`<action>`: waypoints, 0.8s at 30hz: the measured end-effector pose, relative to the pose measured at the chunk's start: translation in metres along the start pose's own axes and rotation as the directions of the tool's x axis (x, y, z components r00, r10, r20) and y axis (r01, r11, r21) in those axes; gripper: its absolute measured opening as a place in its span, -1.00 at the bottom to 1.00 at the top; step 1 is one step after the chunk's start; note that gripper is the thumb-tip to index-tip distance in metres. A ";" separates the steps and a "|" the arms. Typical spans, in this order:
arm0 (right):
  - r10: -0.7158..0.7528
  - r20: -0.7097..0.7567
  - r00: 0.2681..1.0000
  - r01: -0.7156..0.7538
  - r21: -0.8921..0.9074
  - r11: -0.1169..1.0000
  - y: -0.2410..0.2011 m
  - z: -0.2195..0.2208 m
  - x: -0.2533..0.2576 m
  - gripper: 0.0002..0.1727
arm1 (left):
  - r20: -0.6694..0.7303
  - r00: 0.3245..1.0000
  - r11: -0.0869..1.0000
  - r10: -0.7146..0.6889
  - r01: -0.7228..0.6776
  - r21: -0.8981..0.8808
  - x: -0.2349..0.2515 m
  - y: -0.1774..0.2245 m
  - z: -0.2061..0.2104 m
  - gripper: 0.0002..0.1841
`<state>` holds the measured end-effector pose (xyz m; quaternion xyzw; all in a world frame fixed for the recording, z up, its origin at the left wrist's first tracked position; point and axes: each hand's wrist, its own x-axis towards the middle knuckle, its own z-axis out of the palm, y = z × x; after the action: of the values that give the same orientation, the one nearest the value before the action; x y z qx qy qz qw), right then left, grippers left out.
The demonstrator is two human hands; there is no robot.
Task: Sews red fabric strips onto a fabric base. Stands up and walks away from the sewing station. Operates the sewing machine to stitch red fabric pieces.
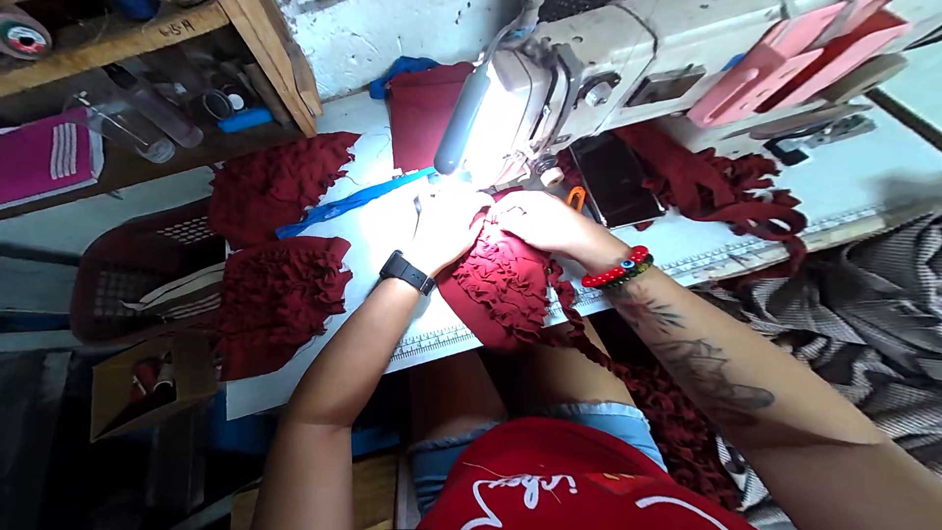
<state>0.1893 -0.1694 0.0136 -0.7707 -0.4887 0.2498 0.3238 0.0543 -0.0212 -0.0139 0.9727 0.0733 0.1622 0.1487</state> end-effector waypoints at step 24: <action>-0.340 -0.123 0.932 0.207 -0.590 0.780 -0.029 0.040 -0.054 -0.73 | -0.042 0.998 0.996 0.054 -0.051 0.071 -0.012 -0.002 -0.006 -0.71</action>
<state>0.1229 -0.2001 0.0120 -0.7749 -0.6085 -0.0450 0.1651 0.0406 -0.0205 -0.0124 0.9751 0.0567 0.1845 0.1087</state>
